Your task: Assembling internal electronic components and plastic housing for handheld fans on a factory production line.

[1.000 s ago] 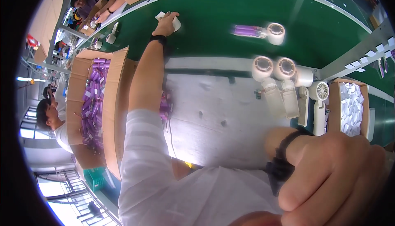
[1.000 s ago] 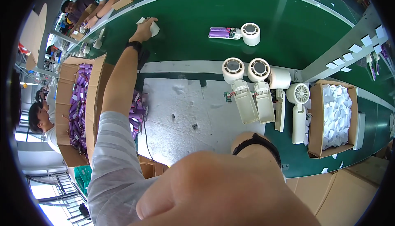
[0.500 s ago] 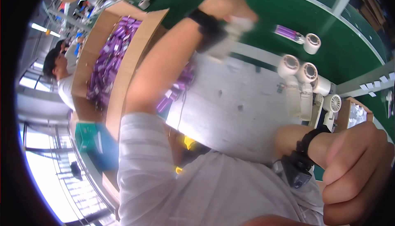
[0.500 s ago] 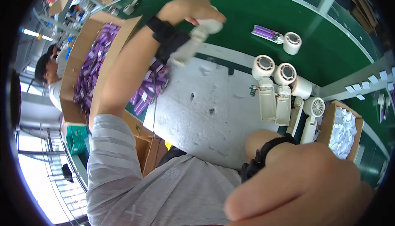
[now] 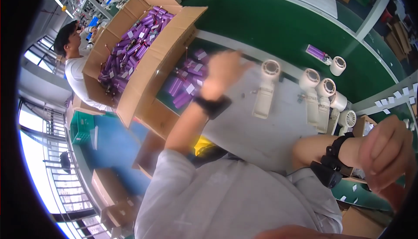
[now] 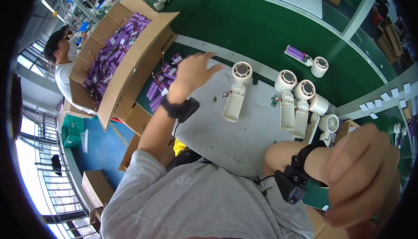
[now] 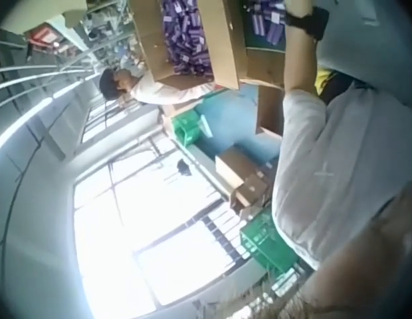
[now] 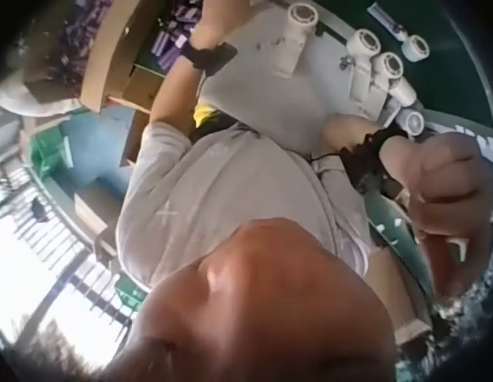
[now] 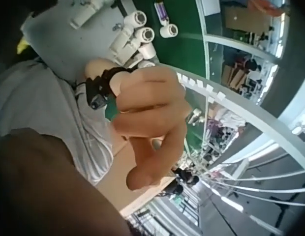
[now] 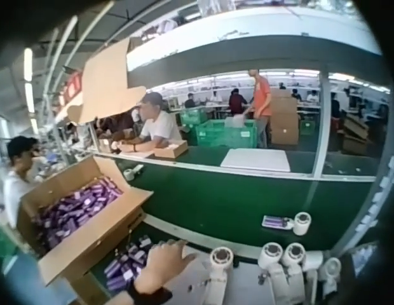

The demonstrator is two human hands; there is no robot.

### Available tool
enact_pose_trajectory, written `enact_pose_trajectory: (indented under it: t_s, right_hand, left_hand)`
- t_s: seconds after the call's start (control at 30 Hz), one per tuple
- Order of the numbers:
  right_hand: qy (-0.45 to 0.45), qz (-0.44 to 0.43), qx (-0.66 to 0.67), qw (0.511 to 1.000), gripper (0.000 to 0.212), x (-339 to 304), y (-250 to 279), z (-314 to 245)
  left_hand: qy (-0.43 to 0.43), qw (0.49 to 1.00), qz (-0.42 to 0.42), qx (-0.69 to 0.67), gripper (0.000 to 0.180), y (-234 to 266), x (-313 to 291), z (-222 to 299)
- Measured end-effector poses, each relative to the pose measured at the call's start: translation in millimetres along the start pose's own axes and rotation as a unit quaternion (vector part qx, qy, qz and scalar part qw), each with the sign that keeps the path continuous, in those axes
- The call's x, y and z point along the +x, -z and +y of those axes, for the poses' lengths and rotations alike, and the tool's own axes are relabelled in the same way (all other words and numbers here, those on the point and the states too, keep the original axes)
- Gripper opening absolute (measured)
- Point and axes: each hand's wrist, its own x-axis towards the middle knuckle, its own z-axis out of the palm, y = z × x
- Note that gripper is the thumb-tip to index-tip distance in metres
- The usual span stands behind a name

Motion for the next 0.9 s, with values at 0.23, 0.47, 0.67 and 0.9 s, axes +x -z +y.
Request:
enact_pose_trajectory:
  t_s: [0.23,0.47,0.67,0.9]
  right_hand:
    - [-0.021,0.094,-0.075,0.992,0.018,4,-32,2]
    - [-0.088,0.013,-0.240,0.967,0.024,18,-34,2]
    - [-0.347,-0.066,-0.529,0.772,0.051,-21,-54,64]
    - [-0.431,0.007,-0.513,0.742,0.034,-114,-54,84]
  left_hand:
    - [0.075,0.997,0.004,0.012,0.023,-14,-19,-64]
    - [0.069,0.974,0.019,-0.214,0.011,17,-16,-59]
    - [-0.029,0.808,0.001,-0.589,0.013,69,-46,14]
    - [-0.181,0.807,-0.043,-0.561,0.021,31,-54,52]
